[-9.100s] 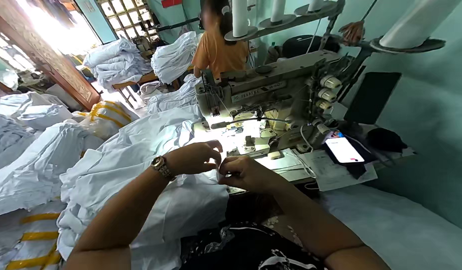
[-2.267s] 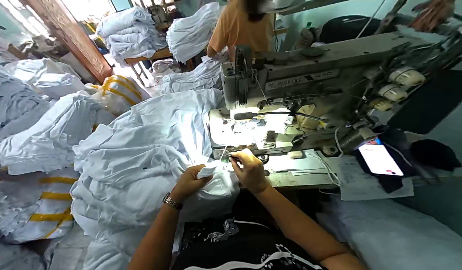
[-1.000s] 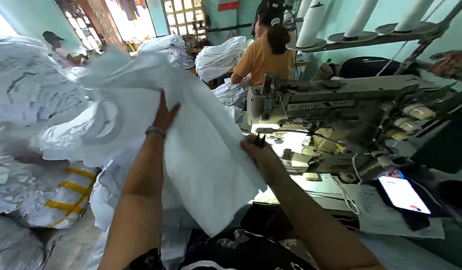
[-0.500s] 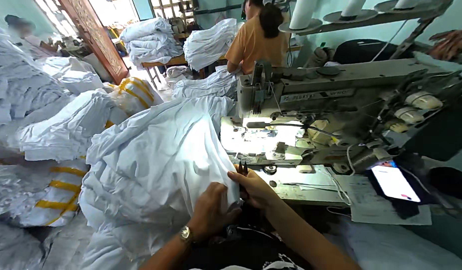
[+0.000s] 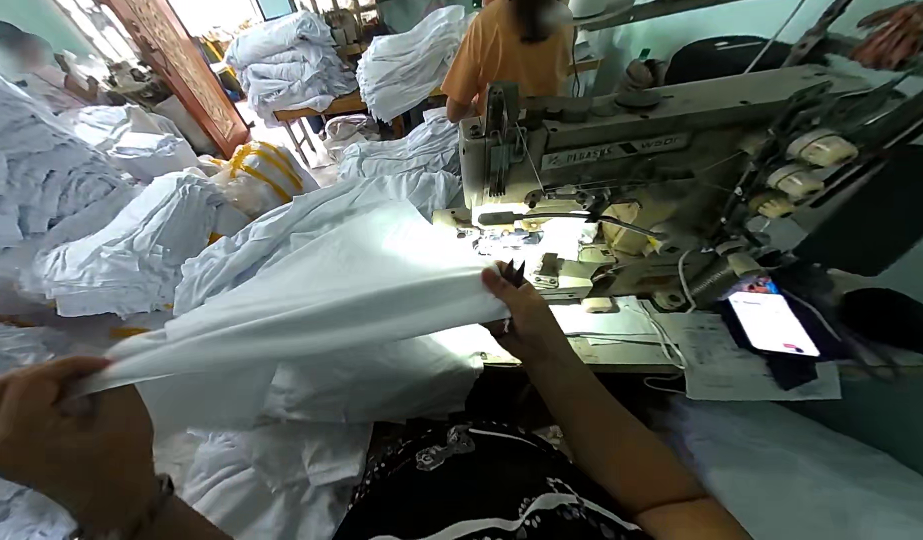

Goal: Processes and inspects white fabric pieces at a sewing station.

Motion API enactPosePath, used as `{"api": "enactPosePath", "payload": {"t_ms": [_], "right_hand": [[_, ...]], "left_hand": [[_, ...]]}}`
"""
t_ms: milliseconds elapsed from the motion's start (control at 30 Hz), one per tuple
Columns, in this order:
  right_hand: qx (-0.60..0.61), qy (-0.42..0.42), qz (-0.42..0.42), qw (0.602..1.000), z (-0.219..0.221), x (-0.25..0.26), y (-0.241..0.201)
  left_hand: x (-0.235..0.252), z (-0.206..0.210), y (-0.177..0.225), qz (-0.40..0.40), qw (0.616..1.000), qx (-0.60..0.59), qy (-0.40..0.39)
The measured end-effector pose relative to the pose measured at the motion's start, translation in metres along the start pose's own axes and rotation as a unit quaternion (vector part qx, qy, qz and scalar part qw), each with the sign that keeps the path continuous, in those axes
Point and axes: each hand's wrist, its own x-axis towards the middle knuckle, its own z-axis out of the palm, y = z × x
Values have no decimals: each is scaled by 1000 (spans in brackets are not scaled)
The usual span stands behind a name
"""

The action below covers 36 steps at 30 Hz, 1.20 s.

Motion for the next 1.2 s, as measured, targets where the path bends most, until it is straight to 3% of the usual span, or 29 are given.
{"api": "enactPosePath", "payload": {"t_ms": [33,67,100,133,167,333,433,567,667,733,867,967,1067,1133,1200], "right_hand": [[-2,14,-3,1000,-5,3,-2],[-5,22,-2,1000,-9,5,-4],[-7,18,2,1000,-11,6,-5],[-7,8,9,1000,-12,5,-5],[-8,-1,16,1000,-10,4,-5],[-23,-34,34,999,0,-4,-3],[-28,-26,14,999,-1,-12,-7],[-68,-18,34,997,-35,-32,23],[-87,-63,53,993,-44,-48,46],[-170,-124,-3,978,-39,-51,43],[-347,-166,-97,918,-26,-48,40],[-331,-154,-86,927,-16,-52,45],[-357,-119,-91,922,-21,-53,43],[-440,-79,-153,881,-32,-53,40],[-511,-38,-231,827,-51,-50,39]], "left_hand": [[-6,-7,13,12,991,-113,-68],[-15,-9,25,6,956,-239,-173],[-22,-2,36,2,896,-343,-282],[-28,16,48,16,843,-400,-359],[-37,38,62,30,819,-419,-392],[-86,134,164,86,866,-277,-408],[-106,164,192,145,885,-252,-364],[-114,166,189,135,879,-297,-348],[-114,162,177,120,821,-340,-442],[-113,159,171,117,797,-356,-473],[-107,157,168,103,801,-370,-460],[-107,159,168,108,811,-345,-460],[-96,152,165,129,796,-311,-504],[-80,138,154,143,844,-274,-438],[-65,125,136,132,919,-234,-287]]}}
